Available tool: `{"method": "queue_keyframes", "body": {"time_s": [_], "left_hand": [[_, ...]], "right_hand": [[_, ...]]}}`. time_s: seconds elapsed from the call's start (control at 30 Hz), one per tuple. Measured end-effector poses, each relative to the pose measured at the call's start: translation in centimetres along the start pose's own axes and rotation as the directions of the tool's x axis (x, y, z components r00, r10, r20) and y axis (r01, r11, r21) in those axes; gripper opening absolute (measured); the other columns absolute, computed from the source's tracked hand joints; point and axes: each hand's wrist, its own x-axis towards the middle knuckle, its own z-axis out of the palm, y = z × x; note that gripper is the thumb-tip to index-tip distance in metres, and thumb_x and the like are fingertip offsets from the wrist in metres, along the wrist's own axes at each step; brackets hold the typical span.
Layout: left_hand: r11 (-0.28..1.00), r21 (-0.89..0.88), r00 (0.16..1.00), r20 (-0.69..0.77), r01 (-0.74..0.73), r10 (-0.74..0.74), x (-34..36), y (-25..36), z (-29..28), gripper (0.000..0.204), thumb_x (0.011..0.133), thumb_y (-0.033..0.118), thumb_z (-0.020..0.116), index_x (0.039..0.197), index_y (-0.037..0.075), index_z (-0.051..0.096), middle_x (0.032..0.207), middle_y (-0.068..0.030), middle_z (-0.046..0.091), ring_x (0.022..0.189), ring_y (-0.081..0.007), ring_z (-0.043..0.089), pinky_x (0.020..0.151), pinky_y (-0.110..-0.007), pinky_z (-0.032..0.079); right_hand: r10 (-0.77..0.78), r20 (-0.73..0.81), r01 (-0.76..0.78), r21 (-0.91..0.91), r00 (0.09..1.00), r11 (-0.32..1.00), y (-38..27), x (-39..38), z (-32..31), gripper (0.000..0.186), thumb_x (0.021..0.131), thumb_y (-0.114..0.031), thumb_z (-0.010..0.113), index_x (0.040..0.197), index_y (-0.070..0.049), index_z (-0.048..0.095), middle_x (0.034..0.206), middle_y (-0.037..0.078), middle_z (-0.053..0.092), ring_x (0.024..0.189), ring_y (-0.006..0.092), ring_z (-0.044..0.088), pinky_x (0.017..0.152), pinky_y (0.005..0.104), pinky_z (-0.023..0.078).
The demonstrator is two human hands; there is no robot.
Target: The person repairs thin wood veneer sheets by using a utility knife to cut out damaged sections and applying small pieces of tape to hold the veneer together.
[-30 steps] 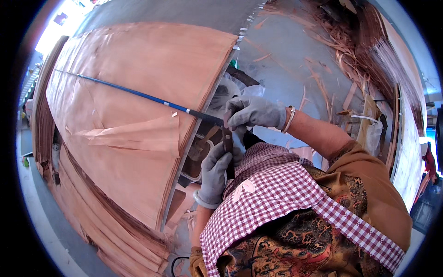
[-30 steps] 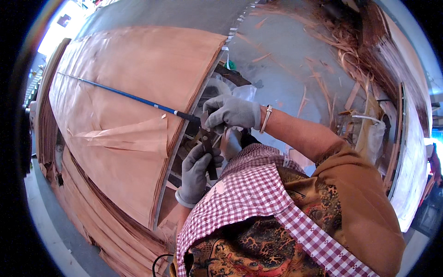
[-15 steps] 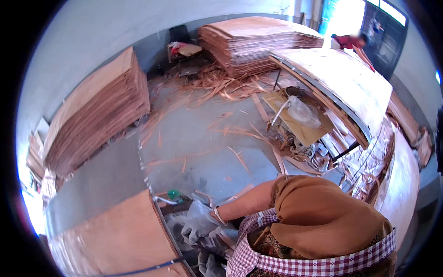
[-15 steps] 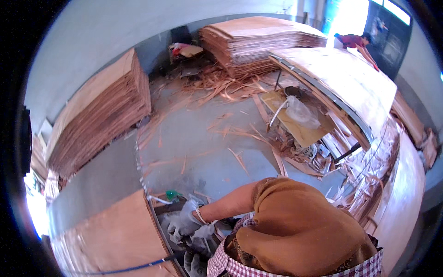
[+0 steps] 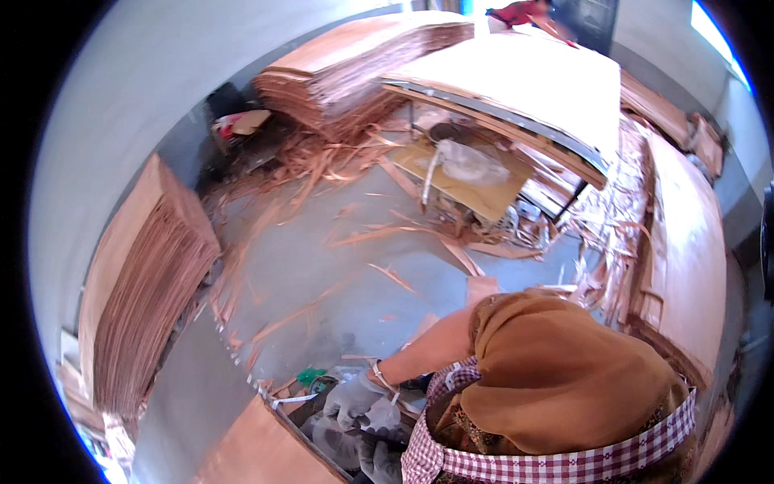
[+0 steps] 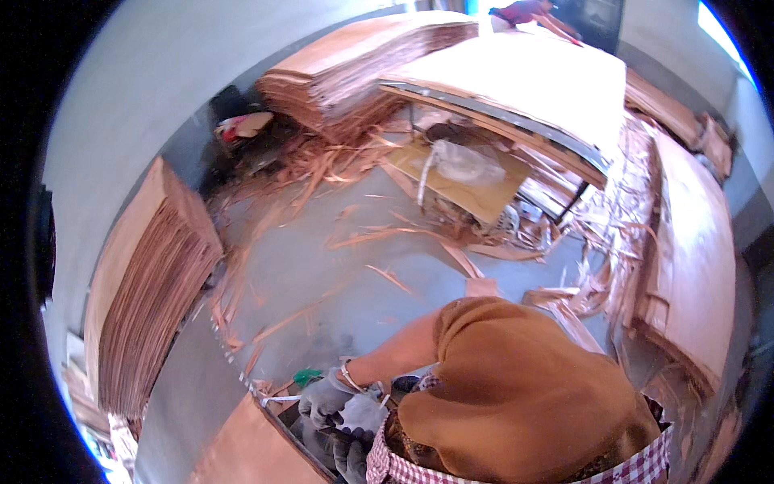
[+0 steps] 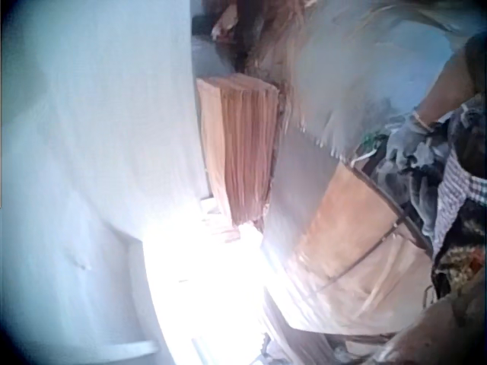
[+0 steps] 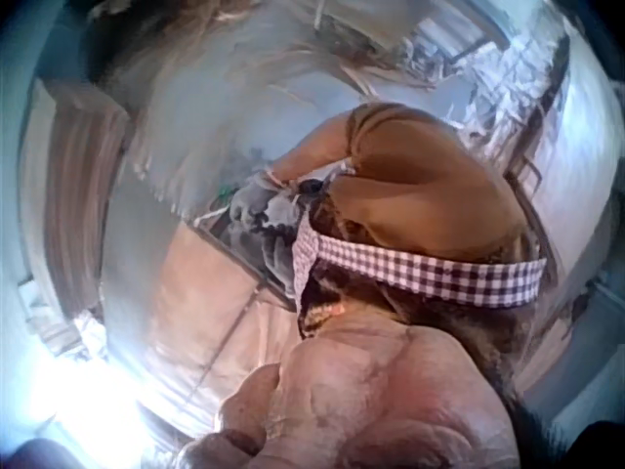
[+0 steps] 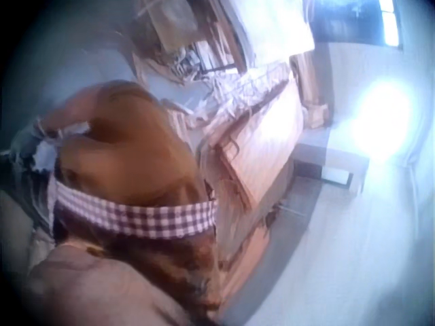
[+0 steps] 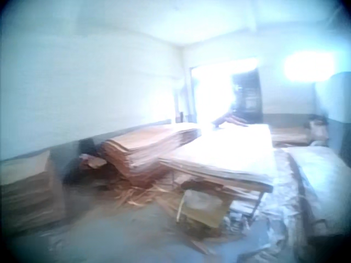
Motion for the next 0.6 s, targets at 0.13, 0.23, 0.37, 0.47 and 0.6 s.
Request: {"method": "queue_keyframes", "body": {"time_s": [0.13, 0.23, 0.37, 0.47, 0.6], "left_hand": [[0.994, 0.093, 0.997, 0.039, 0.060, -0.064, 0.9, 0.5, 2.6, 0.038, 0.088, 0.004, 0.049, 0.126, 0.009, 0.051, 0.118, -0.0084, 0.058, 0.104, -0.0260, 0.054, 0.089, -0.042, 0.045], [0.989, 0.104, 0.992, 0.068, 0.102, -0.110, 2.1, 0.7, 4.4, 0.038, 0.088, 0.004, 0.049, 0.126, 0.008, 0.051, 0.118, -0.0086, 0.058, 0.104, -0.0261, 0.054, 0.090, -0.042, 0.045], [0.976, 0.147, 0.983, 0.073, 0.158, -0.170, 4.5, 1.1, 6.1, 0.038, 0.088, 0.004, 0.049, 0.125, 0.008, 0.051, 0.118, -0.0090, 0.058, 0.104, -0.0262, 0.054, 0.090, -0.042, 0.045], [0.973, 0.167, 0.983, 0.066, 0.160, -0.173, 6.0, 1.9, 6.9, 0.037, 0.088, 0.004, 0.049, 0.125, 0.007, 0.051, 0.118, -0.0093, 0.058, 0.105, -0.0262, 0.054, 0.090, -0.042, 0.045], [0.962, 0.194, 0.979, 0.028, 0.194, -0.203, 7.9, 2.8, 8.4, 0.037, 0.088, 0.004, 0.049, 0.125, 0.006, 0.051, 0.118, -0.0097, 0.058, 0.105, -0.0263, 0.054, 0.091, -0.042, 0.044]], "right_hand": [[-0.016, -0.110, 0.028, 0.111, 0.994, 0.993, 0.5, -2.7, -1.5, 0.009, 0.070, -0.006, 0.060, 0.074, 0.000, 0.056, 0.066, 0.008, 0.059, 0.056, 0.0187, 0.060, 0.046, 0.0311, 0.048], [0.094, -0.174, -0.079, 0.095, 0.980, 0.992, 1.3, -5.6, -2.8, 0.015, 0.068, -0.005, 0.064, 0.080, 0.002, 0.059, 0.068, 0.011, 0.060, 0.057, 0.0198, 0.060, 0.048, 0.0319, 0.049], [0.143, -0.207, -0.113, 0.150, 0.968, 0.982, 2.3, -6.8, -3.5, 0.011, 0.067, -0.005, 0.064, 0.076, 0.000, 0.059, 0.067, 0.010, 0.060, 0.056, 0.0202, 0.059, 0.045, 0.0325, 0.046], [0.166, -0.183, -0.152, 0.088, 0.969, 0.984, 2.5, -6.0, -3.8, 0.012, 0.069, -0.006, 0.062, 0.080, -0.003, 0.062, 0.067, 0.007, 0.061, 0.056, 0.0187, 0.060, 0.045, 0.0341, 0.043], [0.124, -0.110, -0.126, -0.010, 0.986, 0.992, 1.5, -5.7, -5.4, 0.015, 0.070, -0.007, 0.058, 0.084, -0.002, 0.060, 0.070, 0.010, 0.062, 0.059, 0.0226, 0.065, 0.042, 0.0353, 0.046]]}}
